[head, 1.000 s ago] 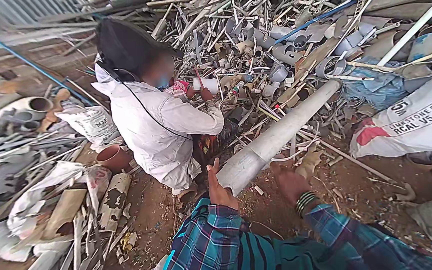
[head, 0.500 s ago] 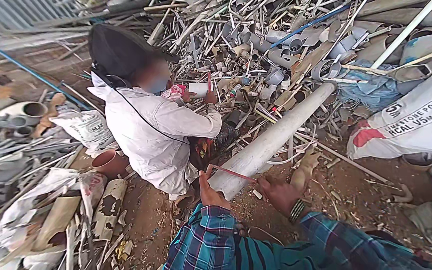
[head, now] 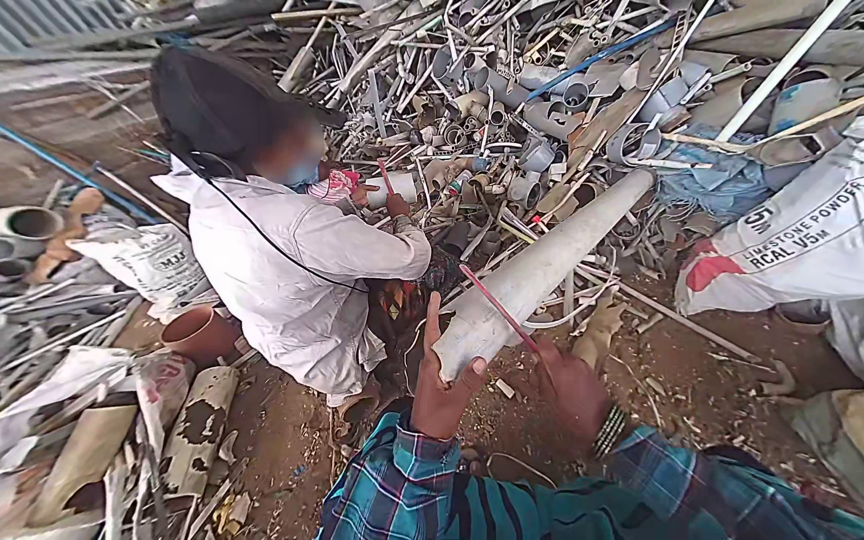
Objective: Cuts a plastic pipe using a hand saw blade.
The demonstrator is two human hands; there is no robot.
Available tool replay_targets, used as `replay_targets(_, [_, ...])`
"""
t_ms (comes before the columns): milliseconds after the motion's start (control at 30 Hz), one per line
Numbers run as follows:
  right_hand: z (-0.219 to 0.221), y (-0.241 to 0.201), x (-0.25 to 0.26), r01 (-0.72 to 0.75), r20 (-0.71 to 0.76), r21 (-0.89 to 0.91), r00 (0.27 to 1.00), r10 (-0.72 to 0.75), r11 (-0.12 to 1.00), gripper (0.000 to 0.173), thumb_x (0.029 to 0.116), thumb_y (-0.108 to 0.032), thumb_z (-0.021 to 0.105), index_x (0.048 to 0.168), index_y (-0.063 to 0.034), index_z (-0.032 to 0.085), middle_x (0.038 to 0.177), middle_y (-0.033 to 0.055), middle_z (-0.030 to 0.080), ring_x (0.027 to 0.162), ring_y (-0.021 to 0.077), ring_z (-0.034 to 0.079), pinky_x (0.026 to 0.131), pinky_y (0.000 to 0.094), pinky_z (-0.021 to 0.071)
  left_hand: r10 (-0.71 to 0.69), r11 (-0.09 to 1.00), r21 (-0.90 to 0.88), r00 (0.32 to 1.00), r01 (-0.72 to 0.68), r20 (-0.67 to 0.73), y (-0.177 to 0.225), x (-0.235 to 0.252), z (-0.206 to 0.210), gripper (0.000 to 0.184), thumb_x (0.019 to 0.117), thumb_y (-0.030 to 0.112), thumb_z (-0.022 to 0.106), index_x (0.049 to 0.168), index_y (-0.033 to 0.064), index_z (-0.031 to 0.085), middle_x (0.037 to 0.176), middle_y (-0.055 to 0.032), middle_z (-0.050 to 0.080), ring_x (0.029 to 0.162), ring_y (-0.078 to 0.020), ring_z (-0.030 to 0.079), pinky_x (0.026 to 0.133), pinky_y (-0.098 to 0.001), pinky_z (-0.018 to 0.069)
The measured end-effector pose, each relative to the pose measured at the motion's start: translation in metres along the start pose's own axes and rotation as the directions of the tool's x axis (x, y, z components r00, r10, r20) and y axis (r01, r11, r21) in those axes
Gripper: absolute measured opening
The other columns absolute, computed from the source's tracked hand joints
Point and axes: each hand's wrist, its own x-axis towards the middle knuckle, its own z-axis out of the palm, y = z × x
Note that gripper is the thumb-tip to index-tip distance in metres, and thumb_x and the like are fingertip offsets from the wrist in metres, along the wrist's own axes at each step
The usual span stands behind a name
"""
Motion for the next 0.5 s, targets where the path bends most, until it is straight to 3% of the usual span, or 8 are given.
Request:
replay_targets(67, [-0.009,-0.001,0.005,-0.132,0.088,0.095,0.988,0.124,0.987,0.043,0.0987,-0.006,0.05,0.138,0.0118,0.052,0.097,0.0304,0.069,0.082,0.0469,0.07,0.074,0.0584,0.0554,0.028,0.995,0.099,0.988,-0.013,-0.149,-0.002,-0.003,0.016,0.092,0.094,0.03,0.062,0.15,-0.023,0.012,0.155,-0.0366,0.028,0.129,0.0032,0.05,0.105,-0.0123,0.0411])
replay_targets(133, [-0.02,-0.005,0.009,-0.276,0.247,0.138,0.94,0.237,0.951,0.056,0.098,-0.003,0.051,0.151,0.009,0.038,0.11,0.0308,0.067,0.097,0.045,0.068,0.089,0.0564,0.0522,-0.077,0.993,0.066,0.947,0.102,-0.311,0.001,-0.003,0.027,0.08,0.096,0.023,0.051,0.154,-0.0168,0.013,0.161,-0.0335,0.017,0.139,-0.0021,0.039,0.11,-0.0133,0.0327])
replay_targets(200, [-0.022,-0.003,0.005,-0.255,0.285,0.195,0.939,0.194,0.947,0.058,0.0976,-0.001,0.05,0.153,0.0087,0.037,0.119,0.0307,0.066,0.104,0.0431,0.067,0.094,0.0535,0.0506,-0.218,0.972,-0.024,0.866,0.232,-0.45,0.002,0.001,0.028,0.068,0.0984,0.016,0.041,0.158,-0.0084,0.017,0.165,-0.0256,0.016,0.145,-0.0119,0.034,0.115,-0.0229,0.0307])
replay_targets(267, [-0.013,0.001,-0.006,-0.071,0.225,0.22,0.974,0.02,0.973,0.056,0.0976,-0.003,0.055,0.152,0.0028,0.045,0.121,0.031,0.067,0.101,0.0448,0.069,0.091,0.0555,0.0536,-0.391,0.916,-0.172,0.714,0.362,-0.58,0.003,0.005,0.023,0.056,0.1047,0.014,0.035,0.157,-0.002,0.026,0.163,-0.02,0.027,0.143,-0.0192,0.038,0.114,-0.0342,0.0343])
replay_targets(333, [0.004,0.0,-0.019,0.159,0.128,0.108,0.977,-0.172,0.981,0.053,0.0942,-0.004,0.063,0.147,-0.008,0.058,0.102,0.0279,0.069,0.077,0.0424,0.071,0.067,0.0547,0.0582,-0.533,0.839,-0.319,0.543,0.441,-0.649,0.002,0.008,0.017,0.047,0.1101,0.016,0.036,0.154,0.0005,0.035,0.16,-0.0179,0.034,0.144,-0.0245,0.037,0.115,-0.0435,0.0316])
replay_targets(367, [0.014,-0.001,-0.026,0.243,0.046,0.011,0.969,-0.243,0.97,0.053,0.0886,-0.005,0.069,0.14,-0.0128,0.065,0.09,0.0251,0.069,0.063,0.0393,0.069,0.054,0.0507,0.0574,-0.576,0.808,-0.364,0.488,0.464,-0.656,0.002,0.007,0.014,0.046,0.1108,0.018,0.036,0.153,0.0009,0.037,0.161,-0.0169,0.034,0.147,-0.0256,0.034,0.117,-0.0462,0.028])
replay_targets(433, [0.023,-0.004,-0.03,0.242,0.056,-0.142,0.97,-0.236,0.96,0.058,0.0872,-0.003,0.072,0.142,-0.0214,0.065,0.089,0.0254,0.067,0.057,0.0385,0.068,0.048,0.0489,0.0559,-0.612,0.778,-0.402,0.44,0.482,-0.657,0.002,0.006,0.013,0.045,0.1115,0.02,0.035,0.152,0.0008,0.04,0.161,-0.0163,0.034,0.148,-0.0252,0.032,0.118,-0.0472,0.027])
replay_targets(500, [0.019,0.002,-0.015,0.073,0.181,-0.218,0.983,-0.033,0.973,0.062,0.0956,-0.003,0.063,0.153,-0.0239,0.053,0.102,0.0303,0.068,0.068,0.0441,0.07,0.059,0.0542,0.0578,-0.614,0.773,-0.39,0.435,0.501,-0.658,0.004,0.004,0.013,0.044,0.112,0.02,0.034,0.15,0.0003,0.042,0.16,-0.0173,0.036,0.147,-0.0259,0.034,0.116,-0.0475,0.0287])
